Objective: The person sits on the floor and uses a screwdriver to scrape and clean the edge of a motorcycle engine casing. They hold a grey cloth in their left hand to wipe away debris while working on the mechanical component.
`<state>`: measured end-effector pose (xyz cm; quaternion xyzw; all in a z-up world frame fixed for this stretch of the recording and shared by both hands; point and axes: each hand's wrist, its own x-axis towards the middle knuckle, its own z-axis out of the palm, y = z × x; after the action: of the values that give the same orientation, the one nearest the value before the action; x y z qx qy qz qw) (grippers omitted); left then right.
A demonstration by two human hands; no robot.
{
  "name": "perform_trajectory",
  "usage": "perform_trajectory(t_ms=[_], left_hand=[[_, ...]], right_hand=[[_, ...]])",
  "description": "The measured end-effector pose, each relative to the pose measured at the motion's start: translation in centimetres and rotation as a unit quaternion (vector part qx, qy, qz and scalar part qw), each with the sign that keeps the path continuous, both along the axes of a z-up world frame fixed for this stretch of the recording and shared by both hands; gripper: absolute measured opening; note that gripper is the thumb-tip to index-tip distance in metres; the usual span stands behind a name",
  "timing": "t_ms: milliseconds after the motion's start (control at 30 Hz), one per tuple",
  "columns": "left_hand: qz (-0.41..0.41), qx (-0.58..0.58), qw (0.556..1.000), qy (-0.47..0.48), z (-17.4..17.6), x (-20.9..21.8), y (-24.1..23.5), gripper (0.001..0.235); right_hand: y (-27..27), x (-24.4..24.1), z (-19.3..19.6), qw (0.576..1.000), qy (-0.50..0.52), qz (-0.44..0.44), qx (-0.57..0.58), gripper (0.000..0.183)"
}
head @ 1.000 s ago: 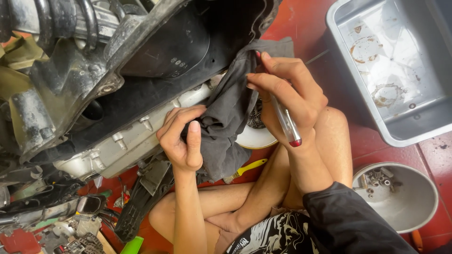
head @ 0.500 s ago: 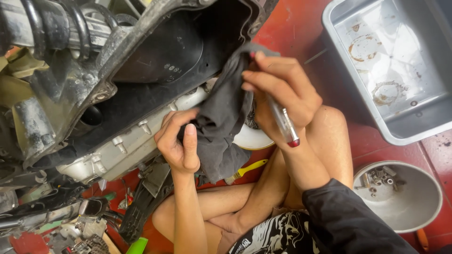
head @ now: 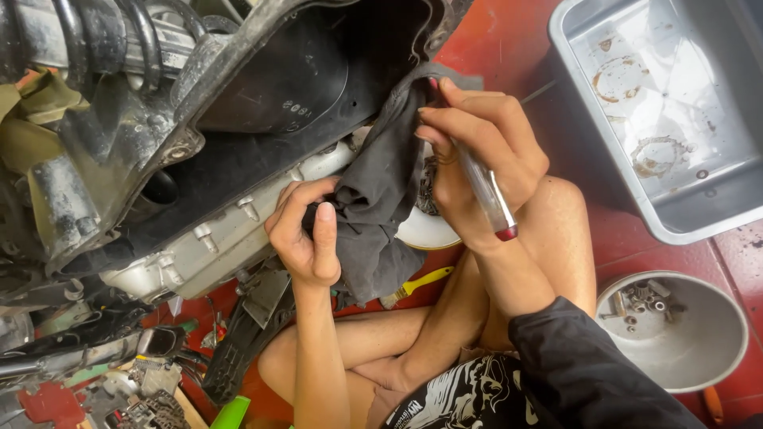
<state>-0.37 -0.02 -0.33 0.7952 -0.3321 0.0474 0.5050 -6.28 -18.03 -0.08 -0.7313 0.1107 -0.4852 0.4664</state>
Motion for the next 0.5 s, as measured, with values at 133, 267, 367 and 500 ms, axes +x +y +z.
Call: perform_trajectory(t_ms=[133, 267, 367, 500], left_hand=[[0.012, 0.009, 1.0, -0.006, 0.2, 0.0, 0.1, 0.026], [-0.011, 0.013, 1.0, -0.012, 0.7, 0.1, -0.2, 0.023], [0.001, 0.012, 1.0, -0.012, 0.4, 0.2, -0.1, 0.024], [-0.003, 0.013, 1.0, -0.016, 0.6, 0.2, 0.0, 0.023]], right_hand=[[1.6, 0.3, -0.4, 0.997, 0.02, -0.041, -0.056, 0.013], [1.4, 0.1, 0.2, 0.999, 0.013, 0.027, -0.036, 0.01], [0.9, 0.1, 0.2, 1.0, 0.015, 0.001, -0.016, 0.008], [1.5, 0.2, 0.5, 0.998, 0.032, -0.007, -0.052, 0.009]])
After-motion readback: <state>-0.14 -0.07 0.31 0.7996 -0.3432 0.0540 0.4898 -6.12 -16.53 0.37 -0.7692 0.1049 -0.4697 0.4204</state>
